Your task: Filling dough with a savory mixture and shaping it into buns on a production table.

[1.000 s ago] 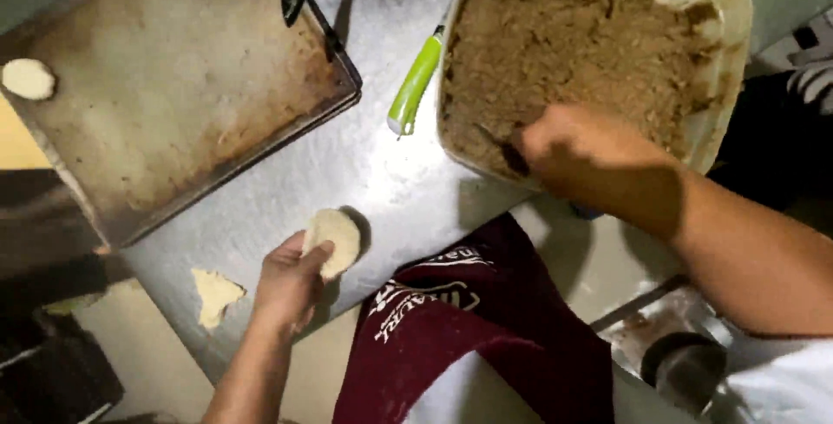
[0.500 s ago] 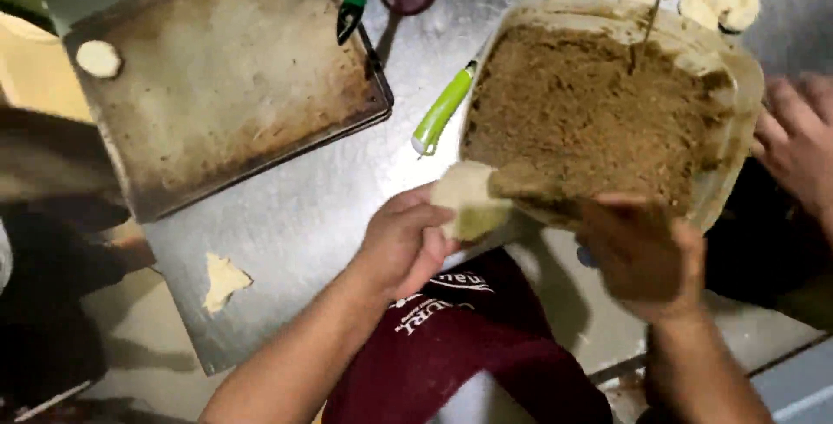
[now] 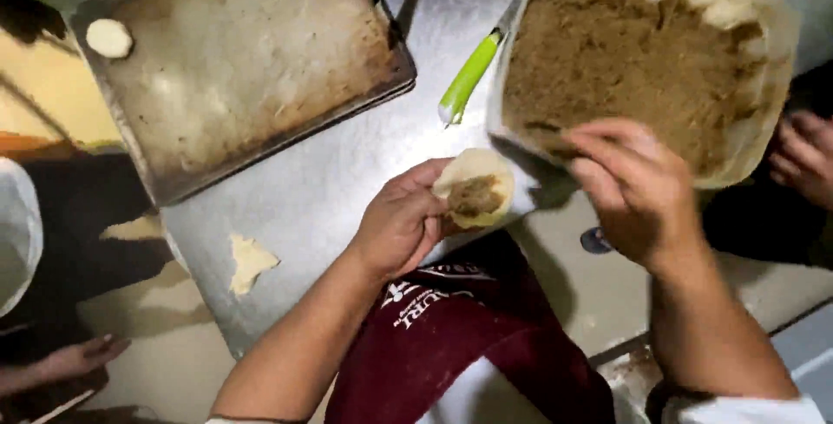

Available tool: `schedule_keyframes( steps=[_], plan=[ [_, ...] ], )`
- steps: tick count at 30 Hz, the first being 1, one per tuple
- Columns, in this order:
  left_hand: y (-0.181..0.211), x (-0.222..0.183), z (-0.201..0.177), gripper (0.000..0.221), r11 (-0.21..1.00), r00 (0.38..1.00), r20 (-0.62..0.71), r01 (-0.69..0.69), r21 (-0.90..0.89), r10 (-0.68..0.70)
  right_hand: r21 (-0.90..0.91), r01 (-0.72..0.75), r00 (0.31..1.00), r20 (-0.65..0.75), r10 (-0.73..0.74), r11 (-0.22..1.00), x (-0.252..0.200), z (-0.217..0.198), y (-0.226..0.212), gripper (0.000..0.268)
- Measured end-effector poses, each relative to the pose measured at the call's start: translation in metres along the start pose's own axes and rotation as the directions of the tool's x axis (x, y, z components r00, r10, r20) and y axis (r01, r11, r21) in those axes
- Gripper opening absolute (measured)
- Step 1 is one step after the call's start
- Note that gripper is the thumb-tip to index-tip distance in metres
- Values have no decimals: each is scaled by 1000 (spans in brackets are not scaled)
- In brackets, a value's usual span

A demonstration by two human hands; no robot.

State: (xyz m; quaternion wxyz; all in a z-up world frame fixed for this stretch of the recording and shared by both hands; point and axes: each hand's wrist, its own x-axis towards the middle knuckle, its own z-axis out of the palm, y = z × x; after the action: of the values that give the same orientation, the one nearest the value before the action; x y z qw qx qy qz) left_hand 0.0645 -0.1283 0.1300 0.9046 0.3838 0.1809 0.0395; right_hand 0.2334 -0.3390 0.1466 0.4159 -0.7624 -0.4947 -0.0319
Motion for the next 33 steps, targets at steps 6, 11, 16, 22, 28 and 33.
schedule_keyframes(
  steps=[6, 11, 16, 22, 28, 33],
  plan=[
    [-9, -62, -119, 55, 998, 995, -87, 50, -38, -53, 600, -707, 704, 545, 455, 374, 7, 144, -36, 10],
    [31, -128, -150, 60, 949, 953, -271, 43, -313, -133, 644, -517, 856, 376, 355, 564, 12, 210, -97, 17],
    [58, -158, -149, 108, 889, 997, -72, -59, -454, 29, 336, 27, 974, 205, -101, 942, 17, 214, -188, 47],
    [47, -155, -162, 76, 970, 990, 80, -132, 205, 118, 292, -41, 996, 89, 16, 956, -1, 208, -183, 26],
    [-39, -87, -188, 27, 620, 806, -88, -376, 689, 586, 290, -135, 986, 132, 100, 947, -36, 231, -104, 17],
    [-87, -39, -181, 11, 76, 708, 155, -283, 956, 690, -186, -598, 680, 398, 616, 780, -58, 247, -52, 20]
  ],
)
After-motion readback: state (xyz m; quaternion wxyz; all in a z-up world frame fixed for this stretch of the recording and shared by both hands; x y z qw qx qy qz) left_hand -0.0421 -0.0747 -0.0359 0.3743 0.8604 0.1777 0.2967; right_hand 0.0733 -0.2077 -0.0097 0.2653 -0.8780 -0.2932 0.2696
